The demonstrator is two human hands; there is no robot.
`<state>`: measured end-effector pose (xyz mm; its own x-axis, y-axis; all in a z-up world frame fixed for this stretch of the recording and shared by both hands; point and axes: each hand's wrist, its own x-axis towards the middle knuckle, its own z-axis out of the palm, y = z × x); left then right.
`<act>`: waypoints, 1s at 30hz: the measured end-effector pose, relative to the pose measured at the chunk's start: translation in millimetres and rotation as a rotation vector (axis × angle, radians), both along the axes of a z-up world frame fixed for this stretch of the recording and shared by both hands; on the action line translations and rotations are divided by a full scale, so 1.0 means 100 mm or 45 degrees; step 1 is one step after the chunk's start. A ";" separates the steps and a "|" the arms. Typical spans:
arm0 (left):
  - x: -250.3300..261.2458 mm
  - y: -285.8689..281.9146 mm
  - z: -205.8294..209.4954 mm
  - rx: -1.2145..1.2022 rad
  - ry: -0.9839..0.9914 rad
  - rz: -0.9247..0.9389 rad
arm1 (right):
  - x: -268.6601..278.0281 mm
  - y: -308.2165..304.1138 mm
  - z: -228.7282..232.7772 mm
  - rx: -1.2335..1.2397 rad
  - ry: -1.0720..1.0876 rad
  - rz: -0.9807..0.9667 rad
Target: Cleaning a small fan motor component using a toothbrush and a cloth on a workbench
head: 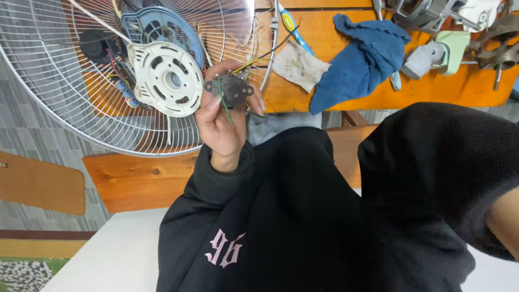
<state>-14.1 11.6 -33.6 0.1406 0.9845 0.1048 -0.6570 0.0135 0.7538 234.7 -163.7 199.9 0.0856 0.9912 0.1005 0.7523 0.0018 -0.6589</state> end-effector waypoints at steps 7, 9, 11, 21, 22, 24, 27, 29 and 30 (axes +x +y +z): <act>-0.02 -0.02 0.04 -0.020 0.044 -0.004 | -0.12 0.38 -0.48 0.046 0.013 -0.059; -0.04 -0.01 0.04 -0.044 0.038 -0.006 | -0.14 0.58 -0.72 0.070 0.008 -0.085; -0.09 -0.01 0.01 -0.037 -0.026 0.024 | -0.14 0.86 -1.00 0.106 -0.002 -0.094; -0.03 -0.06 0.25 -0.161 -0.178 -0.026 | -0.44 2.34 -2.73 -0.142 -0.617 0.036; -0.01 -0.07 0.28 -0.207 -0.131 -0.040 | -0.46 2.41 -2.89 -0.192 -0.686 0.025; 0.00 -0.04 0.32 -0.234 -0.088 -0.035 | -0.42 2.57 -3.10 -0.219 -0.759 0.027; 0.00 -0.07 0.32 -0.200 -0.100 -0.113 | -0.30 2.57 -3.07 -0.242 -0.702 -0.013; 0.02 -0.08 0.32 -0.196 -0.143 -0.156 | -0.25 2.51 -2.76 -0.274 -0.480 -0.182; 0.03 -0.07 0.27 -0.193 -0.144 -0.152 | -0.17 2.45 -2.72 -0.271 -0.481 -0.178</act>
<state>-11.1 4.3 -6.7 0.2525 0.9673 -0.0217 -0.7242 0.2038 0.6588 218.2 81.8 -71.9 0.2166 0.9747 -0.0543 0.9233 -0.2226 -0.3130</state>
